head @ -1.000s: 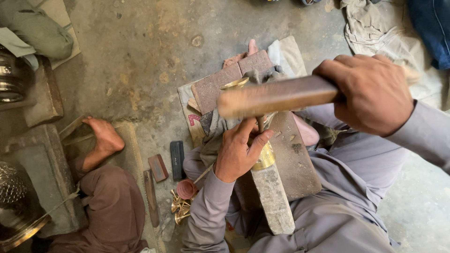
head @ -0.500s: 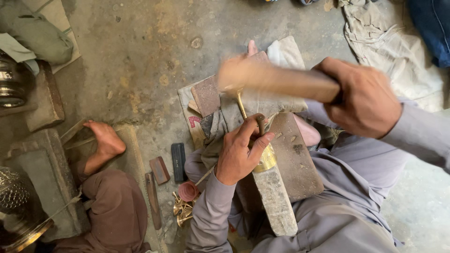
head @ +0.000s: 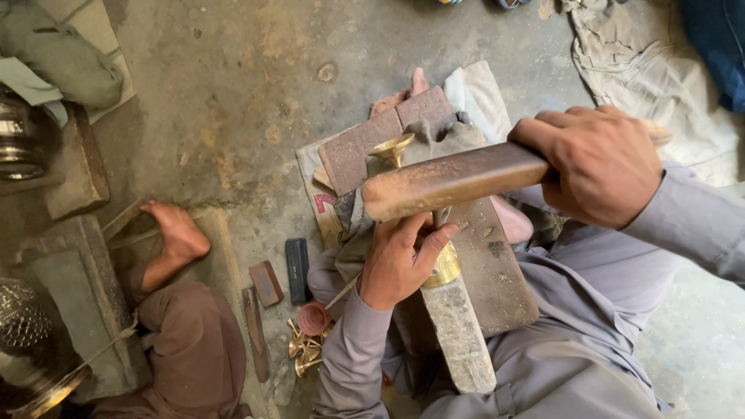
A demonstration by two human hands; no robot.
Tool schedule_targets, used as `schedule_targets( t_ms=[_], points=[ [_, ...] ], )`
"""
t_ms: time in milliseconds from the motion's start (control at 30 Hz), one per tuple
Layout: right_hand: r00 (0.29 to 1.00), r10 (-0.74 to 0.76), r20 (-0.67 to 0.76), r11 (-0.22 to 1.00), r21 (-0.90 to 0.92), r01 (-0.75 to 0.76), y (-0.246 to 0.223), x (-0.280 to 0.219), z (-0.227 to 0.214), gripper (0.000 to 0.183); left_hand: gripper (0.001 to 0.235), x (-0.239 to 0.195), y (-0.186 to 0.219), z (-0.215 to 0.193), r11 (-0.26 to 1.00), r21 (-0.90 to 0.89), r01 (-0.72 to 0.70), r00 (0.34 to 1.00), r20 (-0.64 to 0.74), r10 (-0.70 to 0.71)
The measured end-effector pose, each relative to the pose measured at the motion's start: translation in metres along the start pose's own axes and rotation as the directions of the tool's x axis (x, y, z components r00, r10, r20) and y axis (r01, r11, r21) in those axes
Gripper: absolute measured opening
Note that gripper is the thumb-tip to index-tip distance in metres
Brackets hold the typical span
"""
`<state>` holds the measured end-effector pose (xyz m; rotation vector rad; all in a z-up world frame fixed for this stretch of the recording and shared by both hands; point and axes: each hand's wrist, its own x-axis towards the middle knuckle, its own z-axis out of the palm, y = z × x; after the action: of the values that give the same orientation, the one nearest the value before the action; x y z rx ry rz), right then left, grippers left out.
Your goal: The person sits on the floor and uses a hammer and chisel to shape a brass candlestick holder placed on a stone block. They repeatedly strike the chisel to refine the metal's form.
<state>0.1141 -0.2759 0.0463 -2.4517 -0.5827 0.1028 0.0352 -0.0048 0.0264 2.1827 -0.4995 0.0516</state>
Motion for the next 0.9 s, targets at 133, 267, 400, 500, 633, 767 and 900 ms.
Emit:
schedule_targets(
  t_ms=[133,267,400,500,633,767,900],
  points=[
    [0.995,0.045,0.091,0.993,-0.115,-0.034,-0.004,-0.003,-0.002,0.035,0.031,-0.001,0.002,0.0,0.983,-0.144,0.11,0.994,0.013,-0.109],
    [0.996,-0.034,-0.08,0.999,0.0,0.034,-0.007,-0.007,-0.004,0.044,0.03,-0.001,0.001,0.001,0.984,-0.141,0.11,0.994,0.021,-0.108],
    [0.996,0.076,0.054,0.991,-0.112,-0.07,-0.005,-0.006,-0.004,0.036,0.023,0.0,-0.002,0.002,0.995,-0.086,0.04,0.999,-0.001,-0.04],
    [0.999,0.038,0.002,0.999,0.037,-0.038,-0.006,-0.009,-0.002,0.038,0.034,-0.002,-0.003,0.002,0.959,-0.217,0.182,0.983,0.08,-0.168],
    [0.999,0.048,0.023,0.998,-0.05,-0.047,-0.01,-0.009,-0.003,0.033,0.027,-0.001,-0.003,0.001,0.988,-0.136,0.076,0.997,0.029,-0.073],
    [0.989,0.145,-0.028,0.847,0.52,-0.11,-0.017,-0.009,-0.002,0.036,0.033,-0.003,-0.004,0.001,0.962,-0.224,0.155,0.987,0.07,-0.143],
    [0.99,0.112,0.085,0.966,-0.244,-0.088,-0.018,-0.008,-0.004,0.025,0.022,-0.003,-0.007,0.003,0.977,-0.165,0.138,0.99,0.063,-0.129]
  ],
)
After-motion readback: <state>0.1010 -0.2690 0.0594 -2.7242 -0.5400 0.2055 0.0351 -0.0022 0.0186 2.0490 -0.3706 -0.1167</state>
